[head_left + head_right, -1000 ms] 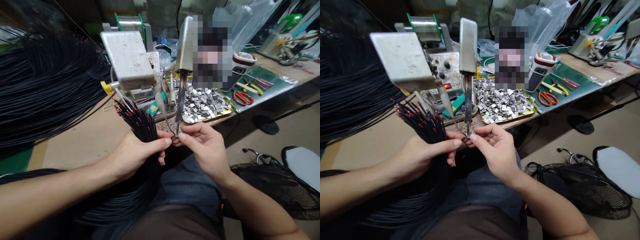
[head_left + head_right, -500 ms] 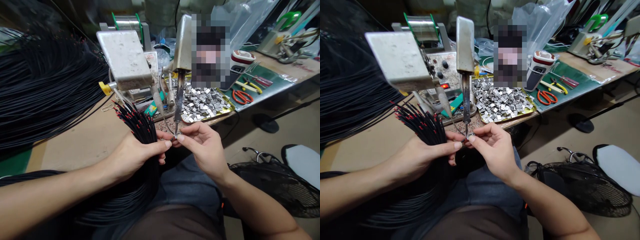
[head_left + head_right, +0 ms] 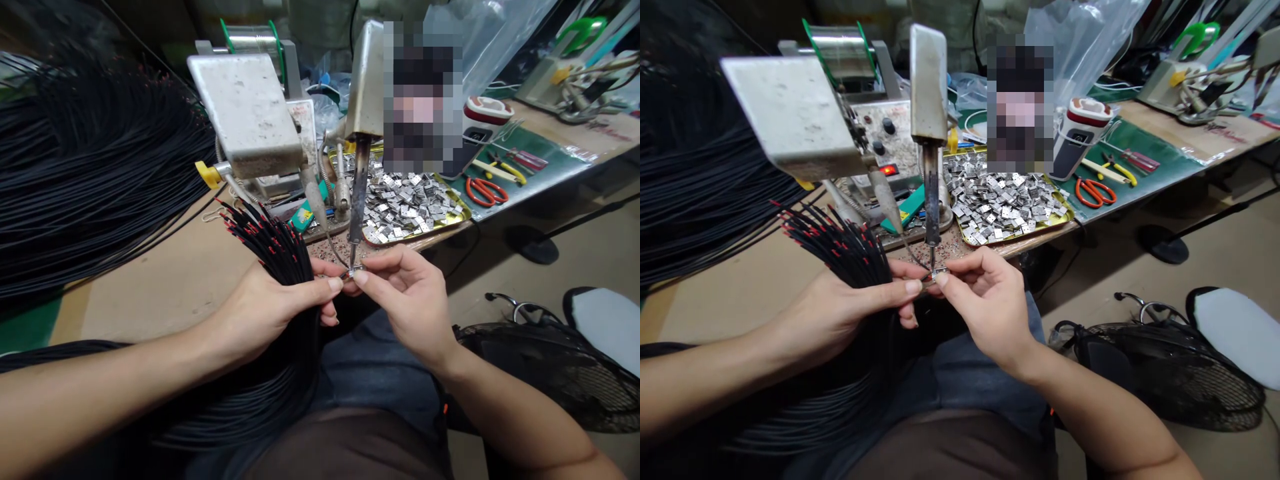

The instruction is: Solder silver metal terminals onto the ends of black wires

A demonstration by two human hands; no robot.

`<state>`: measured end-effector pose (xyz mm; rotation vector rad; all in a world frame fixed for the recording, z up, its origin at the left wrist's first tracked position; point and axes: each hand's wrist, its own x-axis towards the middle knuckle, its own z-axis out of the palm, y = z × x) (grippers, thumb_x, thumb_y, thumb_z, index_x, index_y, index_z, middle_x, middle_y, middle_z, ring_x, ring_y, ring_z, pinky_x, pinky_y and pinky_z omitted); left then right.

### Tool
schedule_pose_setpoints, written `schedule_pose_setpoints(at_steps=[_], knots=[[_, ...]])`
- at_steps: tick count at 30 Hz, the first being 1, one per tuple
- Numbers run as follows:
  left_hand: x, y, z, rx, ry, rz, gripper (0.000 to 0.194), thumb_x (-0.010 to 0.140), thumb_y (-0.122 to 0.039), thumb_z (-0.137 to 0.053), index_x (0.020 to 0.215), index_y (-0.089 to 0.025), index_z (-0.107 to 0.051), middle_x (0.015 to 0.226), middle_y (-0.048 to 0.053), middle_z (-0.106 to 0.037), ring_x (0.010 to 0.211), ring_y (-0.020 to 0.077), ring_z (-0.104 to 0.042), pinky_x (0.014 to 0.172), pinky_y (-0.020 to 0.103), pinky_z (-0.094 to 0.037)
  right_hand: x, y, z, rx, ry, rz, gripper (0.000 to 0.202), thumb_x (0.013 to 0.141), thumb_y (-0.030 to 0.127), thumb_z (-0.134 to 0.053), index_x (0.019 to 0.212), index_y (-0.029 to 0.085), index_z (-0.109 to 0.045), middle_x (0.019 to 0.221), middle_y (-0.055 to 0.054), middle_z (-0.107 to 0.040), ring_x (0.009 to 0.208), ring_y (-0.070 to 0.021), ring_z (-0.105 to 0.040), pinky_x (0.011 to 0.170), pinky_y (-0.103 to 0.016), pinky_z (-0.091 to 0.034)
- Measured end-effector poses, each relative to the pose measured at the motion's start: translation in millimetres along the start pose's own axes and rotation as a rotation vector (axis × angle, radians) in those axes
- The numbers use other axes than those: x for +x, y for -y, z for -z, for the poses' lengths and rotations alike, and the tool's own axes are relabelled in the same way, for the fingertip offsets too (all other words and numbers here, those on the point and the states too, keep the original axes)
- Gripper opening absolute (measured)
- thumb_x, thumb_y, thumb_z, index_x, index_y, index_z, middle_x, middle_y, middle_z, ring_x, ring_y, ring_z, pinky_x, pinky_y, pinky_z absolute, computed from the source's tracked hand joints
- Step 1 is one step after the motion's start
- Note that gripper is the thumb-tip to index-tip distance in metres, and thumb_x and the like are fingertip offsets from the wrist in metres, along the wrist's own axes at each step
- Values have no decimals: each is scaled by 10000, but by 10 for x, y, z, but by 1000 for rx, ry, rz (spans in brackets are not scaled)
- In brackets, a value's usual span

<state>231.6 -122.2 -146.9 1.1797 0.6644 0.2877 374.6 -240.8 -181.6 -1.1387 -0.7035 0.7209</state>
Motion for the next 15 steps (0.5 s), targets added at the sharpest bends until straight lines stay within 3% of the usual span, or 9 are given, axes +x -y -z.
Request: schedule_pose_setpoints(at_steps=[15], knots=[[13, -10, 6, 83, 33, -44, 330, 785, -315, -890, 980, -93, -743, 693, 48, -742, 586, 127, -695, 609, 169, -584, 3, -10, -7, 24, -11, 18, 165, 814, 178, -840, 864, 170, -683, 799, -31, -757, 719, -177, -773, 711, -271, -663]])
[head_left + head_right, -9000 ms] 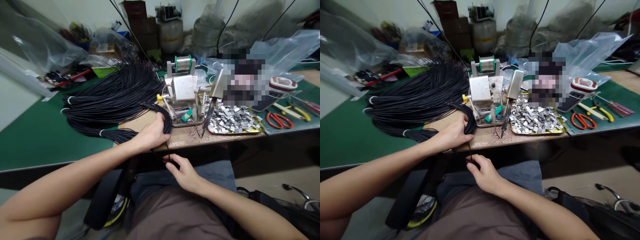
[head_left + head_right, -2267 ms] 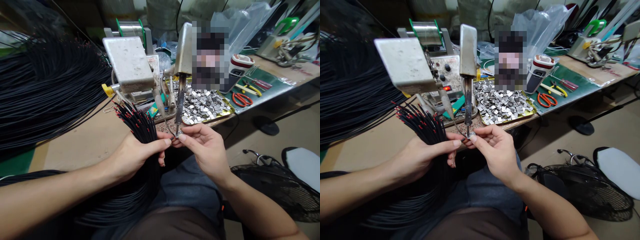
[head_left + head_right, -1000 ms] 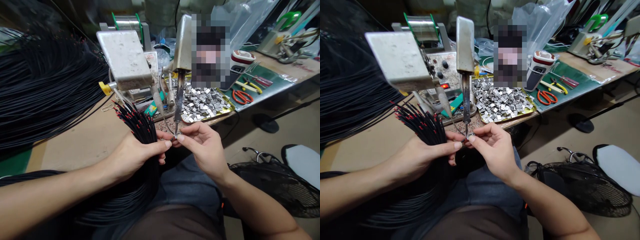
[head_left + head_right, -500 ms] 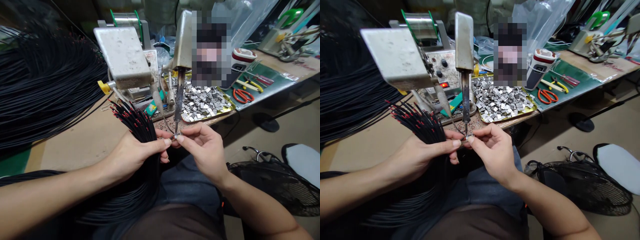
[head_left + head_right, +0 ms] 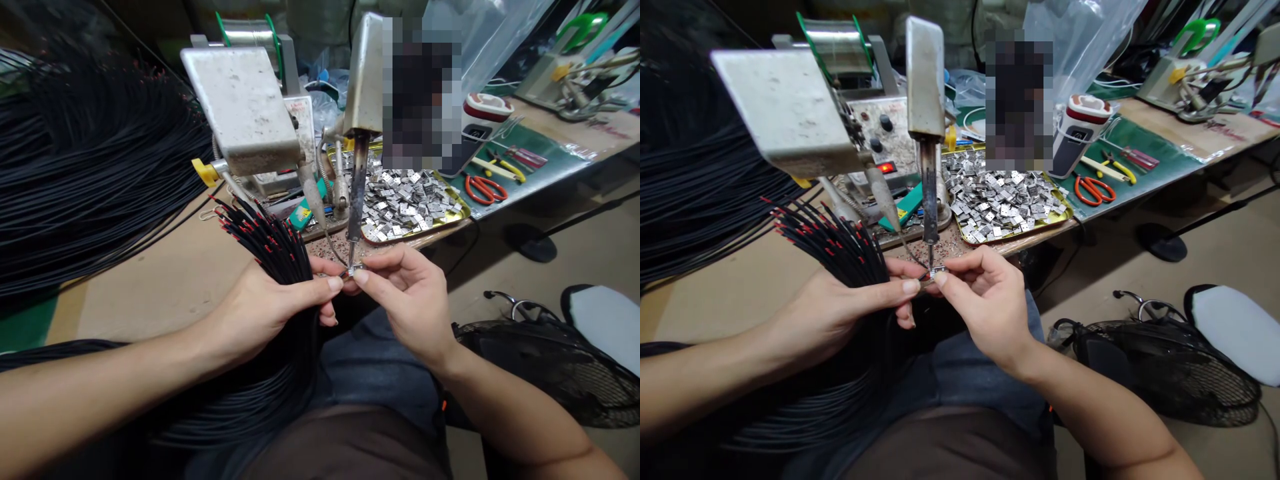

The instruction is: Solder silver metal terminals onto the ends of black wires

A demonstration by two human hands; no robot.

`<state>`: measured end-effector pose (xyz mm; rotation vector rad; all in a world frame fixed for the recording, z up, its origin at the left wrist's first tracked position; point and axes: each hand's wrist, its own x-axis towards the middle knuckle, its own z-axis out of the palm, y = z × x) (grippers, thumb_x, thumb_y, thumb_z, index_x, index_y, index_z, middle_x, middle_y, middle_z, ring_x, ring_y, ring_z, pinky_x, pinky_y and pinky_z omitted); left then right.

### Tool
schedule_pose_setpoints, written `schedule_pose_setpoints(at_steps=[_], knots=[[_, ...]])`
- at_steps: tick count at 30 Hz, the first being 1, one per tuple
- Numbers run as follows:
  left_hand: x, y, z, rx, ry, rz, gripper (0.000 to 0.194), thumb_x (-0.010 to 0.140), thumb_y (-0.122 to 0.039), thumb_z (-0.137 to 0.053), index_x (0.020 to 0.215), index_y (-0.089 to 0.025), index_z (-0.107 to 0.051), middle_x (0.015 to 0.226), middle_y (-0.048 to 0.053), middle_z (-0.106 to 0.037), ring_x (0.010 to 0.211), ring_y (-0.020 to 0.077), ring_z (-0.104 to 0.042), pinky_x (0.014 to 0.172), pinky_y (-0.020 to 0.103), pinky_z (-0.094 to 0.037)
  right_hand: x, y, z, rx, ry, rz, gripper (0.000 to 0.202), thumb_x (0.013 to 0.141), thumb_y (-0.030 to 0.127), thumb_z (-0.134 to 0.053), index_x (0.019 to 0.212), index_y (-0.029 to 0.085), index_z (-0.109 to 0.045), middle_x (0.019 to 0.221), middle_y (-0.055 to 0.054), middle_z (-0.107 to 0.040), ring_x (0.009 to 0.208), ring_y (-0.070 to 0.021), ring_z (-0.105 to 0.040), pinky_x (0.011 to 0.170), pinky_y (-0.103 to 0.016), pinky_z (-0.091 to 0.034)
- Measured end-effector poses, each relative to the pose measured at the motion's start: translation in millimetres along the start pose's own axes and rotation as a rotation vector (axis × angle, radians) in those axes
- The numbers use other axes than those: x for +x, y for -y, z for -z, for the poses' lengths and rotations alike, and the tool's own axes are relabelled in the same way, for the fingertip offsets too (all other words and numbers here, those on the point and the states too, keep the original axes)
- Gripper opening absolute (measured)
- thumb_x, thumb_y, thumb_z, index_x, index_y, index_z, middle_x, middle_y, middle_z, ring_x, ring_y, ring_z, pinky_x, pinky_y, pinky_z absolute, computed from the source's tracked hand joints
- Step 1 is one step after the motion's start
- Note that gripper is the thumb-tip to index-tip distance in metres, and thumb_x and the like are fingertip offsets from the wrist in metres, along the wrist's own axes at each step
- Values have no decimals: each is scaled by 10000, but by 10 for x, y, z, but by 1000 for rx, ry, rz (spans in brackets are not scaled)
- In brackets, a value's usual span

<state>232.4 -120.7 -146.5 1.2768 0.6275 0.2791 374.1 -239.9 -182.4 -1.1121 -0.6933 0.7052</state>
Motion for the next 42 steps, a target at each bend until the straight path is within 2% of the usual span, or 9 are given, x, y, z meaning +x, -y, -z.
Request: schedule_pose_setpoints(at_steps=[6, 14, 18, 25, 29, 31, 34, 39, 42], knots=[[-17, 0, -1, 33, 2, 4, 321, 816, -312, -857, 1008, -89, -732, 673, 50, -736, 589, 126, -693, 612, 169, -577, -25, -3, -8, 9, -21, 24, 147, 807, 132, -832, 852, 183, -702, 819, -6, -749, 731, -158, -773, 725, -240, -665], [-23, -2, -13, 37, -19, 37, 351, 797, -312, -863, 1028, -85, -726, 662, 59, -733, 581, 133, -694, 618, 178, -577, -17, -7, -9, -19, -21, 9, 161, 789, 171, -846, 831, 191, -692, 801, -18, -750, 710, -186, -770, 711, -286, -679], [-14, 7, 1, 73, -6, 24, 340, 806, -323, -856, 1028, -97, -733, 665, 47, -733, 592, 129, -694, 624, 174, -572, -2, 15, 2, -41, -10, 14, 163, 797, 178, -836, 836, 182, -678, 789, -19, -742, 704, -170, -763, 693, -259, -666], [-65, -74, -64, 266, 16, 21, 334, 847, -336, -795, 1074, -93, -762, 674, 36, -735, 638, 136, -696, 667, 185, -568, 75, 132, 98, -136, 131, -69, 230, 790, 200, -849, 834, 145, -631, 744, -25, -707, 676, -130, -720, 662, -206, -616], [-109, -76, -88, 341, 20, -7, 289, 874, -415, -745, 928, -133, -772, 744, 49, -763, 686, 153, -709, 688, 201, -564, 159, 343, 337, -220, 326, -151, 214, 779, 187, -864, 849, 147, -665, 747, -19, -713, 668, -142, -712, 637, -216, -585], [-121, -64, -89, 364, 19, -23, 295, 880, -441, -728, 908, -149, -768, 770, 43, -772, 700, 154, -714, 676, 201, -554, 191, 464, 459, -414, 413, -86, 121, 838, 204, -824, 858, 159, -714, 774, -19, -724, 686, -130, -692, 629, -206, -547], [-129, -48, -81, 438, 84, -35, 323, 900, -475, -693, 919, -160, -762, 762, 24, -765, 719, 156, -711, 707, 215, -541, 180, 551, 505, -693, 408, 93, 91, 907, 260, -772, 854, 185, -775, 827, -22, -742, 745, -126, -670, 689, -222, -525], [-141, -39, -63, 618, 322, -4, 379, 949, -501, -592, 835, -167, -731, 801, 17, -742, 798, 179, -694, 778, 252, -522, 15, 399, 221, -445, 379, 4, 234, 897, 285, -781, 1076, 136, -761, 980, -73, -752, 793, -152, -689, 683, -258, -567], [-155, -43, -60, 645, 401, 40, 429, 965, -517, -557, 819, -158, -742, 850, 35, -750, 847, 197, -700, 814, 265, -523, -49, 297, 89, -384, 377, 107, 165, 872, 238, -798, 982, 124, -754, 933, -67, -723, 796, -139, -669, 685, -246, -555]])
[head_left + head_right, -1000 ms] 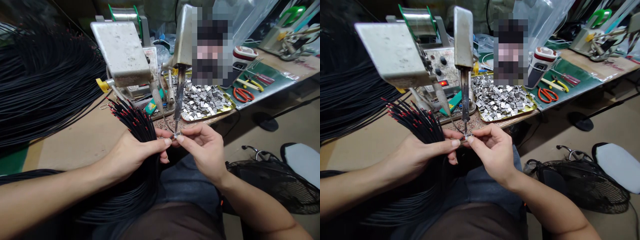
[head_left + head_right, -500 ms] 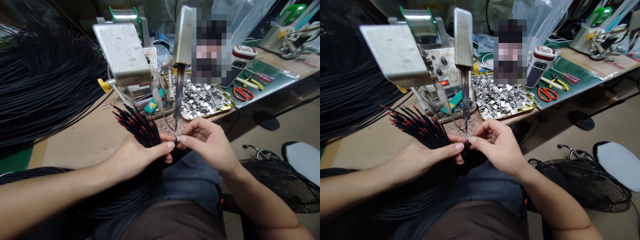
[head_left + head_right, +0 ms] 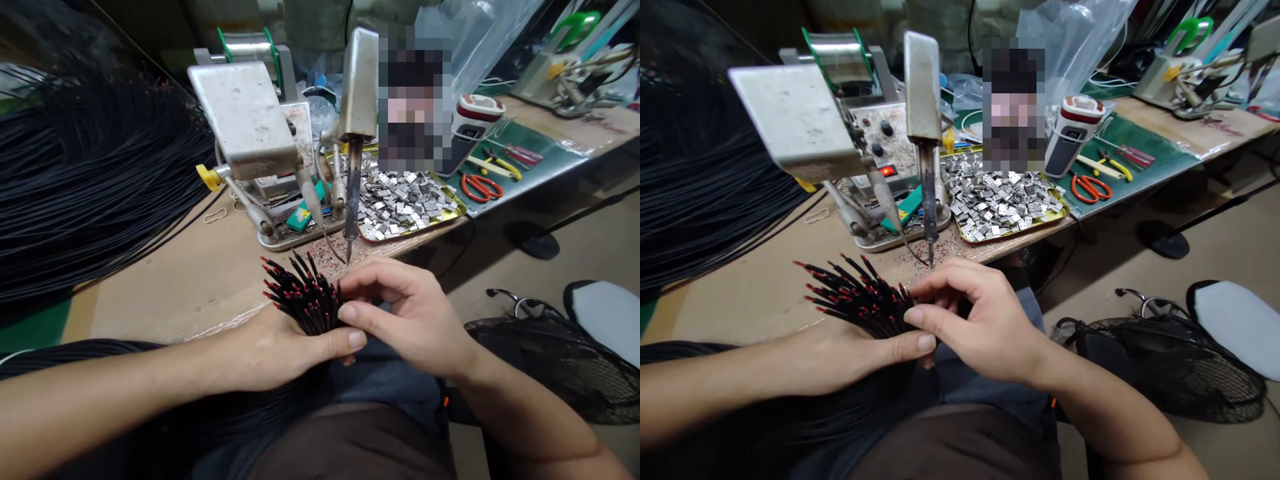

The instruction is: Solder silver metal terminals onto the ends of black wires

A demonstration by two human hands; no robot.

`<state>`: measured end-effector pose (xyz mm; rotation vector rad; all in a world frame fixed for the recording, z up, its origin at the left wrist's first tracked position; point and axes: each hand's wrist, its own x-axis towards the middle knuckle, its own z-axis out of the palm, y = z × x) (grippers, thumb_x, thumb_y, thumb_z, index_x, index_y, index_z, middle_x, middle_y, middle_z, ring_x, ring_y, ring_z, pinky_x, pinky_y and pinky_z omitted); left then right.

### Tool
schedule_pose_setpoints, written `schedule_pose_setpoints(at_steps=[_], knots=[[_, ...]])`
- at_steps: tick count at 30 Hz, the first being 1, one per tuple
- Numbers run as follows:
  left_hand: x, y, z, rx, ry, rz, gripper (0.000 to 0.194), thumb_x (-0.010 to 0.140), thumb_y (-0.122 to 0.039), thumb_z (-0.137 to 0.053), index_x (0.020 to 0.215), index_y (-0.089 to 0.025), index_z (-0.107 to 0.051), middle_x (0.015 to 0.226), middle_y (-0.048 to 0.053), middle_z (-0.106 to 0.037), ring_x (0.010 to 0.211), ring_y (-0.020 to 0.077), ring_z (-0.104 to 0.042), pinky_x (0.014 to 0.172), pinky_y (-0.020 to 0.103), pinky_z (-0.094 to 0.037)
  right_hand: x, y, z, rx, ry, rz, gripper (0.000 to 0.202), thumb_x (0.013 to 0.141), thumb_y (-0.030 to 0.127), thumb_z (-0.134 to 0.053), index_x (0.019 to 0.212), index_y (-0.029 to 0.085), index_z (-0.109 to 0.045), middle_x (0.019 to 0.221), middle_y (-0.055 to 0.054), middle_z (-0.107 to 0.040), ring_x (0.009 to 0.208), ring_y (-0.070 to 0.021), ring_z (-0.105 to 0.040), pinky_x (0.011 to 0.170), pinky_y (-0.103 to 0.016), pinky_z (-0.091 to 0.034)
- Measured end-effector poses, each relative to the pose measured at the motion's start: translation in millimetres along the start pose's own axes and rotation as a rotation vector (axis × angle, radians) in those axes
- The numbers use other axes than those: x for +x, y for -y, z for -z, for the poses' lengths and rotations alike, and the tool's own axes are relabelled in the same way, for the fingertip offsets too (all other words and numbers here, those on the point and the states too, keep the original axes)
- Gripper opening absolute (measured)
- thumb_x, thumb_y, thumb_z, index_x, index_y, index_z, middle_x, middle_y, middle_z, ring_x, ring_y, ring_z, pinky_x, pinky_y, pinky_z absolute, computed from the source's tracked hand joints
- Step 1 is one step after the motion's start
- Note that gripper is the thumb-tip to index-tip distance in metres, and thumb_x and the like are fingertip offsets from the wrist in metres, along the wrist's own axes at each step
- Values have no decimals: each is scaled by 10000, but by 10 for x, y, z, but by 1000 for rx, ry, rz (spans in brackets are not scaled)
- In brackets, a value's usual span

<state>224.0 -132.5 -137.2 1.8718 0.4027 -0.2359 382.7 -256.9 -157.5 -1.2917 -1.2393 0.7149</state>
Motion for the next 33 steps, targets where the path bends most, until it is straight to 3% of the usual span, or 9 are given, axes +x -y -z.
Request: schedule_pose_setpoints(at_steps=[3, 8, 15, 21, 27, 33], knots=[[-3, -5, 0, 6, 2, 3, 446, 977, -513, -531, 822, -160, -754, 857, 34, -752, 865, 195, -702, 840, 261, -512, -2, -28, -27, 2, -27, 9, 111, 873, 229, -785, 847, 142, -721, 854, -48, -704, 771, -135, -656, 671, -245, -530], [27, -4, 5, -9, -198, -45, 375, 979, -466, -544, 834, -182, -741, 834, -1, -752, 819, 160, -695, 807, 242, -507, 8, -48, 25, 100, -27, -223, 176, 876, 301, -765, 856, 147, -683, 784, -46, -690, 666, -148, -618, 597, -278, -488], [30, -21, -28, -265, -353, 13, 272, 821, -405, -772, 896, -146, -738, 651, 1, -712, 628, 143, -664, 662, 223, -522, 37, -52, 56, 93, -73, -195, 145, 846, 272, -780, 867, 146, -713, 808, -35, -704, 700, -132, -615, 627, -256, -480], [19, -17, -38, -304, -315, -11, 222, 823, -356, -780, 847, -146, -712, 672, 13, -736, 640, 126, -675, 667, 198, -529, 65, -50, 93, 169, -40, -156, 105, 807, 177, -813, 846, 142, -722, 781, -3, -715, 696, -81, -638, 630, -169, -495], [12, -20, -71, -336, -309, 34, 282, 842, -440, -732, 891, -163, -709, 722, 16, -756, 702, 148, -722, 728, 227, -578, 88, -88, 208, 241, 46, -226, 120, 784, 118, -834, 805, 147, -719, 750, 8, -715, 655, -65, -620, 606, -154, -479], [15, -30, -39, -181, -269, -8, 298, 865, -449, -671, 765, -174, -723, 747, 19, -743, 742, 156, -692, 750, 237, -555, 37, -182, 18, 311, -27, -26, 193, 809, 79, -813, 732, 149, -651, 749, 28, -641, 697, -64, -570, 658, -186, -460]])
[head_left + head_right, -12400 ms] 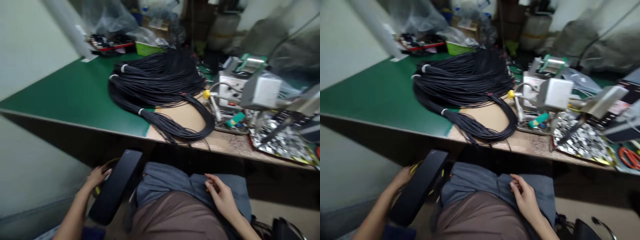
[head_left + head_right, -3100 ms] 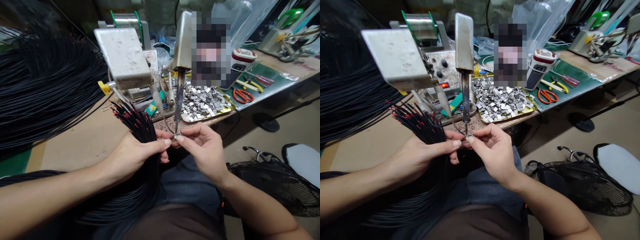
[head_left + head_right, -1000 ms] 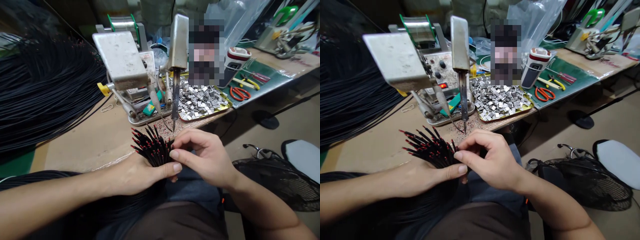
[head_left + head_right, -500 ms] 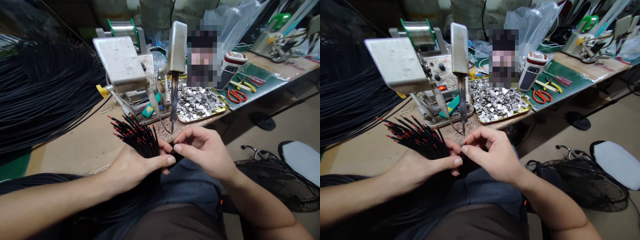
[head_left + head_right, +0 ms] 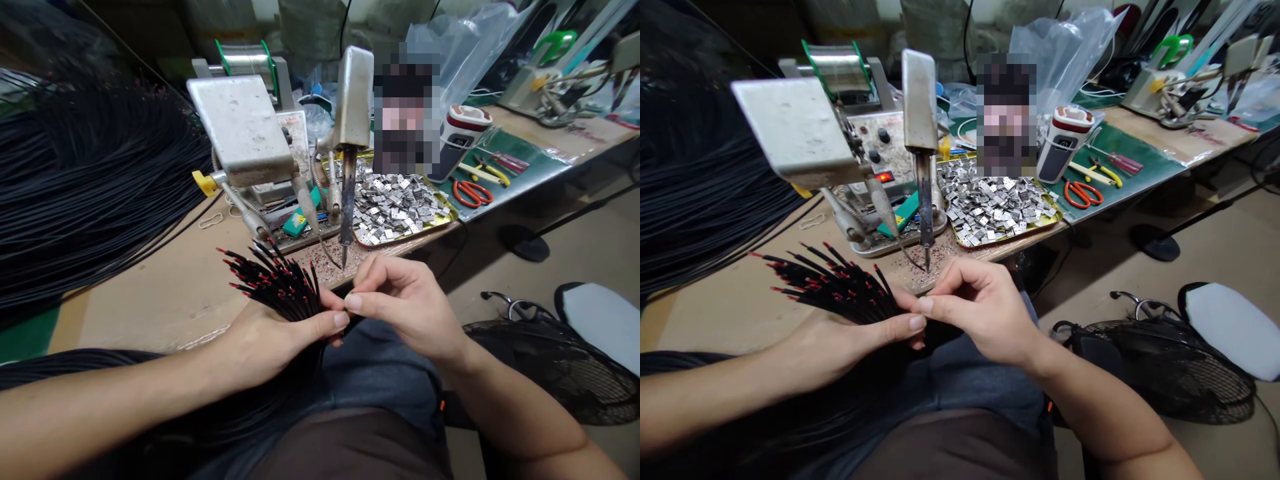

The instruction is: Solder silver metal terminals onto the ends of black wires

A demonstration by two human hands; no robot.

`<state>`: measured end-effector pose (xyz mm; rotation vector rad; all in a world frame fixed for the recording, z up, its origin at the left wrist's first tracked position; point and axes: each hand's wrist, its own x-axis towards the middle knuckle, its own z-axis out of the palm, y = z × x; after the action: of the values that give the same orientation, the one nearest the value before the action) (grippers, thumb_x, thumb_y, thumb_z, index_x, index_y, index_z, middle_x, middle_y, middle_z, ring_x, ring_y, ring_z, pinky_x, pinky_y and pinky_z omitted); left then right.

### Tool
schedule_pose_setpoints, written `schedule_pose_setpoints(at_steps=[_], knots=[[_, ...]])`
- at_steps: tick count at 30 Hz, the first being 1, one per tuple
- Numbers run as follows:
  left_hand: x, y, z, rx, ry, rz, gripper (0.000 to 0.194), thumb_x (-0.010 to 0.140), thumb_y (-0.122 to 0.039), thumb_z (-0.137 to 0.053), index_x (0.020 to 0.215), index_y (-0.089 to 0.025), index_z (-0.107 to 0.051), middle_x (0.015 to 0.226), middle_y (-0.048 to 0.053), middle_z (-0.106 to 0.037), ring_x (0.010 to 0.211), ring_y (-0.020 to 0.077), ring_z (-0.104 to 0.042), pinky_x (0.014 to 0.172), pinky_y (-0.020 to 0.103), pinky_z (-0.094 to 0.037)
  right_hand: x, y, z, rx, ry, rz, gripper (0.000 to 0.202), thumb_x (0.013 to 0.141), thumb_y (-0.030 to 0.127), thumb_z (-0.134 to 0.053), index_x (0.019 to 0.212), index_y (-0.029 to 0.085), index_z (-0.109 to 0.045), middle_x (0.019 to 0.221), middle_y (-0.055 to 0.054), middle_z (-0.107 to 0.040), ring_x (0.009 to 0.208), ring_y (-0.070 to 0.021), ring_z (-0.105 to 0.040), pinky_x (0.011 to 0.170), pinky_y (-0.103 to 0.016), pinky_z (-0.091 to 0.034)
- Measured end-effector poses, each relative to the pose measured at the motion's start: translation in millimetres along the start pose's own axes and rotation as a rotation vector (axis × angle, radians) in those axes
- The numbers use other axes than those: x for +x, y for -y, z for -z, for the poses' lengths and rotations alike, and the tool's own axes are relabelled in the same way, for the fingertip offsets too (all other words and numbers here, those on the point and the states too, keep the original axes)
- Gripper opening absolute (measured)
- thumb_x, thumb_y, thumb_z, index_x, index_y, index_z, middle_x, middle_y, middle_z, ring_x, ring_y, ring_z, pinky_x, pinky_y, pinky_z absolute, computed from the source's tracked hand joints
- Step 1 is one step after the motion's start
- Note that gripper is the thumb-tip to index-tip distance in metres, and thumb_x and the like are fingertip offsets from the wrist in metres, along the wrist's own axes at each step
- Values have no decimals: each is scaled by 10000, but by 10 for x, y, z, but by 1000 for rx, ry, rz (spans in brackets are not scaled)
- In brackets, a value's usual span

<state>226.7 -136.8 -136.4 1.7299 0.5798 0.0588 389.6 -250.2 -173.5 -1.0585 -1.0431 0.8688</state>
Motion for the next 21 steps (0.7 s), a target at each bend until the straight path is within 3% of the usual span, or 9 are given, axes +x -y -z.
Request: schedule_pose_setpoints(at_steps=[2, 5, 8, 10, 13, 17, 21], knots=[[4, -15, 0, 51, 24, -10, 330, 869, -453, -649, 707, -172, -711, 742, 23, -733, 750, 160, -679, 756, 241, -543, -21, -41, -77, -46, -44, 92, 206, 844, 86, -783, 739, 149, -618, 750, 33, -606, 705, -66, -551, 667, -197, -452], [10, -32, -15, 19, -36, 52, 323, 844, -470, -666, 742, -165, -700, 693, 17, -716, 693, 155, -661, 717, 242, -538, 10, -38, -41, -230, -69, 172, 165, 929, 160, -720, 795, 160, -624, 774, 22, -606, 717, -84, -556, 663, -225, -452], [19, -36, -19, -119, -103, 149, 325, 784, -437, -740, 924, -145, -715, 653, 0, -706, 636, 156, -669, 673, 248, -546, 145, 5, 213, -559, -237, 246, 126, 941, 201, -707, 828, 162, -669, 772, 6, -627, 687, -102, -547, 629, -252, -429], [25, -28, -9, -173, -85, 159, 404, 773, -407, -767, 1062, -129, -720, 648, -10, -706, 633, 156, -677, 685, 250, -549, 253, 15, 423, -824, -344, 286, 81, 924, 168, -699, 844, 155, -705, 802, -19, -643, 694, -121, -541, 649, -284, -429], [28, -3, 8, -144, -45, 121, 459, 813, -407, -765, 1170, -120, -732, 649, -8, -708, 652, 144, -674, 747, 248, -545, 352, -8, 637, -1017, -231, 308, 131, 948, 137, -640, 999, 159, -759, 894, -60, -655, 813, -174, -584, 741, -337, -461], [25, 5, 7, -210, -77, 136, 494, 801, -399, -786, 1206, -120, -737, 672, -6, -708, 617, 140, -672, 680, 245, -556, 346, -53, 669, -1192, -53, 308, 234, 987, 147, -600, 1156, 172, -760, 986, -99, -641, 994, -244, -559, 878, -412, -454], [18, -51, 4, -277, -120, 160, 487, 798, -342, -787, 1205, -81, -729, 686, 4, -703, 589, 127, -666, 633, 225, -559, 330, -72, 630, -1253, -56, 290, 206, 981, 148, -625, 1130, 148, -767, 982, -104, -617, 1000, -252, -534, 881, -408, -439]])
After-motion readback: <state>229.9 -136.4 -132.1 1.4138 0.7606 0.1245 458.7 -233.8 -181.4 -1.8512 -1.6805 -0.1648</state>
